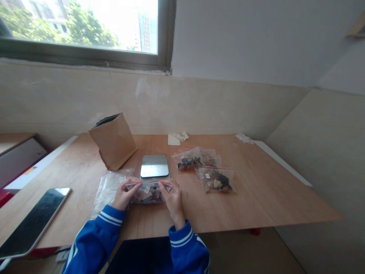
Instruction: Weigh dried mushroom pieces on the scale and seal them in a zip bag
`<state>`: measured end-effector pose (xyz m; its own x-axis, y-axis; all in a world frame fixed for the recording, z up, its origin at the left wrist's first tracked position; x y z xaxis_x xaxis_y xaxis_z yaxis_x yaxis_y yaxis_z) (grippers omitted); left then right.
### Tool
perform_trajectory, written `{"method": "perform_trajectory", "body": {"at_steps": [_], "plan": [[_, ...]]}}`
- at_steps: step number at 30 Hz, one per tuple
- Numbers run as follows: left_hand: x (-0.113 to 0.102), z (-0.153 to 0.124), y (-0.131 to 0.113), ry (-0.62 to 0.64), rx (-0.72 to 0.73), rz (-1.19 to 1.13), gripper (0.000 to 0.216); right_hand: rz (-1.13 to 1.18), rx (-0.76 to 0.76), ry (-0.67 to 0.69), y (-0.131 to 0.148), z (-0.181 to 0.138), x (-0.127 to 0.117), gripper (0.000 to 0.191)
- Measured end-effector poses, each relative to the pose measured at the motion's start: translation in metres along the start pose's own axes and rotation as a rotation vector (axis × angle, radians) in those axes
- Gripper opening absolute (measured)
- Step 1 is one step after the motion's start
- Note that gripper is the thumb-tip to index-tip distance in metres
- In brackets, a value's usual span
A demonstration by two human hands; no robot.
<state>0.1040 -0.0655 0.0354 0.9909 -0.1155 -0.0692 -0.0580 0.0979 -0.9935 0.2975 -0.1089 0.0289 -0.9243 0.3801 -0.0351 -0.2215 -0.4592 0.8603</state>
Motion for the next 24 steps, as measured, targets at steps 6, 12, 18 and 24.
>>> {"method": "perform_trajectory", "body": {"at_steps": [6, 12, 18, 24], "plan": [[0.006, -0.003, -0.005, 0.122, -0.089, -0.008, 0.022, 0.15, 0.11, 0.024, 0.002, -0.001, 0.003, 0.019], [0.009, -0.004, -0.007, 0.211, -0.09, -0.028, 0.025, 0.238, 0.147, 0.162, 0.002, -0.002, 0.008, 0.022], [0.008, -0.004, -0.002, 0.169, -0.061, -0.001, 0.023, 0.212, 0.098, 0.133, -0.003, -0.001, 0.01, 0.019], [0.007, -0.003, -0.003, 0.151, -0.039, 0.036, 0.022, 0.132, 0.0, 0.126, -0.004, 0.001, 0.011, 0.013]]}}
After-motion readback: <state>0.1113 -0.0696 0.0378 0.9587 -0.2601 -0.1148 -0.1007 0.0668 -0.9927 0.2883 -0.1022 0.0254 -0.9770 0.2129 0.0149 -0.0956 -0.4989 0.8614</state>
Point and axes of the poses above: each hand's wrist, its own z-axis towards the middle knuckle, its own x-axis out of the palm, y = z × x, the point moved 4 cm from there along z, towards the middle knuckle, and after that the axes turned 9 degrees about -x, right-handed, at the moved point
